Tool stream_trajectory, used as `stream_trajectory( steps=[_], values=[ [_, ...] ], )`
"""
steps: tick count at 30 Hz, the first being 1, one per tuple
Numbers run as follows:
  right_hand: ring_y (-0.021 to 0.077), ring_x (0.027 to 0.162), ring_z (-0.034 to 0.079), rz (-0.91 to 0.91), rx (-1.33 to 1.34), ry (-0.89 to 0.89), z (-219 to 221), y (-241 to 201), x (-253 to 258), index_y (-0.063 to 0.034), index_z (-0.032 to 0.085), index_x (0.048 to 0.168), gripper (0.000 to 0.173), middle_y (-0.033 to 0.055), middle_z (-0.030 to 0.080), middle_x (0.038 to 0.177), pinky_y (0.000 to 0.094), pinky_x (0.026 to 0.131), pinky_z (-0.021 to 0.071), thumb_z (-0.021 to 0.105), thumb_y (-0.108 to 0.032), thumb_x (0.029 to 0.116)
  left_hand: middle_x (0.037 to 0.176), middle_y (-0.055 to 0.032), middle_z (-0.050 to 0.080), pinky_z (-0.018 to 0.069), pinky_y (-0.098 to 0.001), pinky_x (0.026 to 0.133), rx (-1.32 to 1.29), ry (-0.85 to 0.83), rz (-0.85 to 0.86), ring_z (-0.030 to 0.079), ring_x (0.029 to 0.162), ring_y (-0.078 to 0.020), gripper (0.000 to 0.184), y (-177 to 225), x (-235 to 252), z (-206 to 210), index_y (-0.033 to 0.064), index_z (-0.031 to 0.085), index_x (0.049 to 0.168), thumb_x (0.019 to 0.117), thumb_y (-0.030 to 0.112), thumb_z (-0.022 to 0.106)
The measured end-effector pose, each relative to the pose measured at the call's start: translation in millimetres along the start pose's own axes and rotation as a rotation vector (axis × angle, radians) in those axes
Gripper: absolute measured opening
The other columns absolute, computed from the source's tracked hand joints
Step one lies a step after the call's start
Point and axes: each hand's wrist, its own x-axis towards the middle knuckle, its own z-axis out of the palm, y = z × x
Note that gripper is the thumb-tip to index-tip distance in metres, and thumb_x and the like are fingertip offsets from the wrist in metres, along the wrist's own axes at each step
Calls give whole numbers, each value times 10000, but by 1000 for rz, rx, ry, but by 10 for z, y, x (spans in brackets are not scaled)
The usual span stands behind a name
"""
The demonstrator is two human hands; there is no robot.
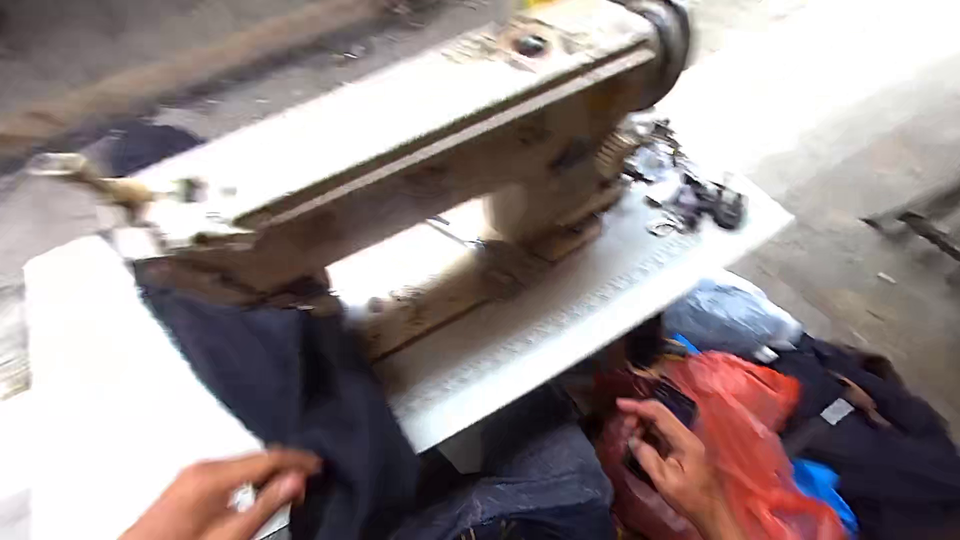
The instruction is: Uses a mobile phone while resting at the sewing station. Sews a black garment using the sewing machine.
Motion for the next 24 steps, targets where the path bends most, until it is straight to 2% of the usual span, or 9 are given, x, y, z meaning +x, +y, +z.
stream_trajectory(
  steps=[2, 4, 6, 9, 11, 15, 18, 20, 24],
  values=[
    [115, 864, 674, -76, 16, -159, 230, -219, 152, 54, 709, 1132, 334, 149, 707, 979, 249, 784, 570, 620, -106, 852, 953, -247, 734, 568, -574, 781, 462, 521, -37, 728, 880, -375, 418, -602, 224, -406, -65, 731, 1044, 985, 329, 606],
    [252, 865, 708, -158, 0, -330, 442, -454, 304, 102, 730, 1052, 297, 205, 731, 912, 387, 838, 577, 629, -40, 811, 1386, -354, 534, 404, -735, 998, 521, 712, -259, 513, 1259, -572, 678, -1270, 523, -824, -7, 562, 1409, 911, 425, 719],
    [295, 842, 724, -291, -18, -453, 641, -630, 408, 75, 753, 1025, 251, 191, 745, 876, 440, 831, 582, 640, -46, 835, 1641, -297, 229, 304, -788, 1070, 436, 646, -483, 287, 1451, -575, 914, -1870, 735, -931, 141, 359, 1593, 865, 514, 766],
    [276, 815, 729, -425, -8, -499, 856, -820, 474, 31, 775, 1012, 220, 158, 750, 849, 413, 808, 588, 649, -55, 854, 1496, -262, 503, 373, -726, 1067, 426, 522, -622, 474, 1377, -492, 477, -2275, 889, -791, 75, 581, 1421, 1070, 387, 493],
    [252, 809, 724, -413, 37, -474, 935, -885, 394, 32, 776, 1001, 214, 152, 749, 843, 376, 812, 584, 652, -44, 844, 1213, -300, 649, 482, -732, 884, 530, 433, -694, 625, 1142, -520, 311, -2163, 687, -853, -12, 633, 1216, 1084, 219, 472],
    [270, 773, 716, -283, 124, -439, 958, -875, 218, 91, 761, 970, 230, 189, 735, 809, 364, 789, 579, 618, -18, 826, 1178, -377, 630, 471, -749, 868, 677, 239, -960, 611, 1102, -588, 250, -1660, -525, -766, -112, 633, 1166, 997, 70, 603],
    [260, 797, 720, -201, 182, -520, 1033, -852, 156, 93, 759, 985, 232, 192, 739, 836, 361, 807, 577, 611, -19, 846, 1166, -394, 626, 466, -722, 901, 641, -290, -1198, 596, 1133, -582, 306, -709, -1210, -396, -161, 640, 1102, 973, 116, 626],
    [214, 843, 726, -211, 212, -587, 1111, -849, 161, 76, 756, 1019, 220, 171, 746, 882, 330, 841, 583, 639, -53, 885, 1090, -343, 672, 482, -678, 920, 419, -596, -1063, 631, 1106, -523, 291, -228, -1401, -99, -120, 688, 1026, 989, 162, 629],
    [97, 913, 709, -499, 190, -472, 1346, -973, 548, -10, 752, 1018, 308, 100, 746, 935, 241, 849, 574, 654, -294, 949, 1032, -273, 716, 510, -517, 975, -186, -118, -588, 690, 1028, -361, 199, 262, -1212, 809, -136, 702, 1050, 942, -1, 601]
  ],
)
